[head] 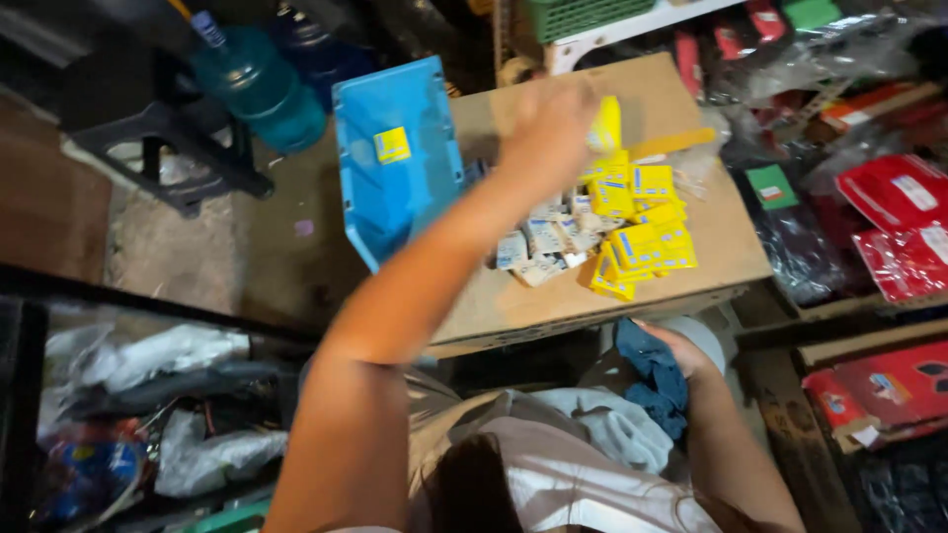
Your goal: Sorting and organizing small boxed parts into a blue plastic tray
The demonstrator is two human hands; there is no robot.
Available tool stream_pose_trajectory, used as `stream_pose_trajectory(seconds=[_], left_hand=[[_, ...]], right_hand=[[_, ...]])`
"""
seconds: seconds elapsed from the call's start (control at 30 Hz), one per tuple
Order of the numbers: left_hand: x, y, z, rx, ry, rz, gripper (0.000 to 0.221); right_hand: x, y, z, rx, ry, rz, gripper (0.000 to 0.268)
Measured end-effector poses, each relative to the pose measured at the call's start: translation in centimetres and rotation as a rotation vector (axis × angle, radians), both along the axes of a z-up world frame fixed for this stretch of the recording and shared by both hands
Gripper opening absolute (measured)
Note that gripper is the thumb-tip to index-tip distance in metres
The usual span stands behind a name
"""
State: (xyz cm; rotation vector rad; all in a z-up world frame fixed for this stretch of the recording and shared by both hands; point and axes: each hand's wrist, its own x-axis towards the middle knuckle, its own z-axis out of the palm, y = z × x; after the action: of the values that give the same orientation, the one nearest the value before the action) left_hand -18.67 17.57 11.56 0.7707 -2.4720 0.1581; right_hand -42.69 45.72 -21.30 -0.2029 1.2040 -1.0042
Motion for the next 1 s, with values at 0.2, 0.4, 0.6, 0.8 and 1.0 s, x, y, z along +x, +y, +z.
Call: stream_pose_trajectory(seconds=[0.2, 0.4, 0.6, 0.8, 1.0], left_hand=[[15.0, -8.0, 4.1, 0.020, 0.222, 0.239, 0.056], [20.9, -12.4, -1.1, 0.090, -0.131, 0.470, 0.060], [20.3, -15.2, -7.3, -0.049, -0.383, 0.573, 0.034], [20.1, -16.8, -10.0, 0.020, -0.494, 0.734, 0.030], [19.6, -16.7, -10.4, -0.013, -0.565, 0.827, 0.032]], right_hand=[[-1.3, -0.7, -3.6, -0.013, -0.059, 0.028, 0.042], [1.3, -1.1, 2.1, 0.032, 0.050, 0.042, 0.040], [0.0, -1.3, -0.4, 0.008, 0.073, 0.085, 0.043], [0.5, -0.9, 0.7, 0.041, 0.005, 0.035, 0.037], [0.4, -1.1, 0.9, 0.042, -0.008, 0.040, 0.038]])
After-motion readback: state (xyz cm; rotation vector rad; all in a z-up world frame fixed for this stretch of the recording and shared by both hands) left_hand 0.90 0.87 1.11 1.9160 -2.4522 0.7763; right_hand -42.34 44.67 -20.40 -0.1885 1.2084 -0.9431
